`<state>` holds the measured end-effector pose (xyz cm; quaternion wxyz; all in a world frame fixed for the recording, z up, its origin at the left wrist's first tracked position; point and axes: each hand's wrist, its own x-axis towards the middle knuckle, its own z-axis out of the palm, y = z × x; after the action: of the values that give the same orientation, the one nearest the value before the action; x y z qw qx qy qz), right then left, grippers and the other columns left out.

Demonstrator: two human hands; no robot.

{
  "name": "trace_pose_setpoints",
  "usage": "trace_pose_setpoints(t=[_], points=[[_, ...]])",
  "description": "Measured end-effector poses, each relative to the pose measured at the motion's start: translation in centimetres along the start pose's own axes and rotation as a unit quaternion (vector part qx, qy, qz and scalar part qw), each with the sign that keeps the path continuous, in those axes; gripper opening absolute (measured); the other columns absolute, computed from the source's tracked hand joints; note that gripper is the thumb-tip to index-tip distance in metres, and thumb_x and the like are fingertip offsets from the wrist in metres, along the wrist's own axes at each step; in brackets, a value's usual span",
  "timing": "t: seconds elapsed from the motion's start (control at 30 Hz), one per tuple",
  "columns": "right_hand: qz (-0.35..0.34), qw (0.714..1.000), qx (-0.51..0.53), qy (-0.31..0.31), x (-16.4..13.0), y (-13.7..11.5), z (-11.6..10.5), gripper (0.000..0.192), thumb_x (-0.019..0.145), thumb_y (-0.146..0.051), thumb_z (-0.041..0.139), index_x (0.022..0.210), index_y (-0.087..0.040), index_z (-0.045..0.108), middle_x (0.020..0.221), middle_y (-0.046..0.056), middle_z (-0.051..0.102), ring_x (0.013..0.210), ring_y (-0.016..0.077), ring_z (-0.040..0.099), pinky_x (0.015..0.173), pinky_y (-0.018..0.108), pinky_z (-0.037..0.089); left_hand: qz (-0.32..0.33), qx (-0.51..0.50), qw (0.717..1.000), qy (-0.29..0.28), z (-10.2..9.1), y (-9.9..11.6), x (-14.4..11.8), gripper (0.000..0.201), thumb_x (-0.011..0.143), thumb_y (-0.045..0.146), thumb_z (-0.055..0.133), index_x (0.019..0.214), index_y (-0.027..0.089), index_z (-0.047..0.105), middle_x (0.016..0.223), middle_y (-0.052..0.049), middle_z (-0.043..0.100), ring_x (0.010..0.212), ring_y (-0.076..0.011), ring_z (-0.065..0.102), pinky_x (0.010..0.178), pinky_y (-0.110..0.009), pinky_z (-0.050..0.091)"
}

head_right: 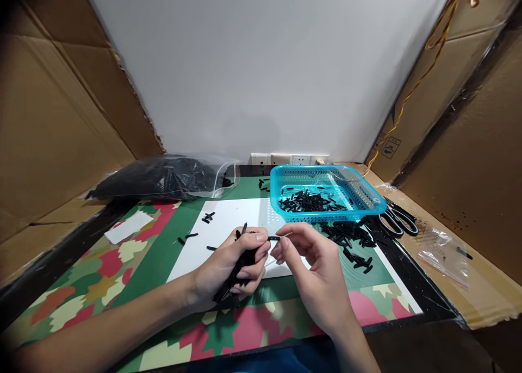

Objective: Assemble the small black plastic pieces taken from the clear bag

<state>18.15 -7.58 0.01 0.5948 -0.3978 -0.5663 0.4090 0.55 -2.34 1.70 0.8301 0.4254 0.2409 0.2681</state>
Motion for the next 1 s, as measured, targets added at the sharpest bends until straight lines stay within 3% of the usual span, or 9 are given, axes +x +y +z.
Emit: trace_pose_setpoints(t=[0.23,0.5,1.0], points=[[0.007,1.000,-0.024,-0.009,0.16,-0.42,-0.11,0.021,0.103,-0.036,0.069,0.090,-0.021,0.074,0.077,0.001,0.074,0.072,0.0140,0.070,0.068,0.021,0.057,-0.004,0.001,1.000,0.005,0.26,0.25,-0.19,0.034,0.099,0.040,0.060,0.073,0.020,0.050,0.047,0.009,0.036,0.038,-0.0037,0.023,0.035,-0.012,0.027],[0.026,0.999,-0.025,-0.018,0.12,-0.47,-0.21,0.026,0.105,-0.038,0.067,0.087,-0.020,0.074,0.076,0.001,0.073,0.071,0.0146,0.068,0.068,0.023,0.054,-0.007,-0.005,1.000,0.013,0.52,0.42,-0.21,0.034,0.097,0.039,0.060,0.071,0.020,0.049,0.047,0.009,0.036,0.037,-0.0039,0.023,0.035,-0.012,0.026],[0.024,1.000,-0.009,0.005,0.03,-0.11,-0.02,0.019,0.105,-0.038,0.066,0.105,-0.021,0.073,0.080,0.002,0.075,0.074,0.0170,0.070,0.070,0.027,0.057,-0.013,-0.017,1.000,0.012,0.24,0.41,-0.09,0.032,0.098,0.039,0.057,0.073,0.020,0.051,0.047,0.009,0.036,0.036,-0.0040,0.023,0.034,-0.012,0.025]])
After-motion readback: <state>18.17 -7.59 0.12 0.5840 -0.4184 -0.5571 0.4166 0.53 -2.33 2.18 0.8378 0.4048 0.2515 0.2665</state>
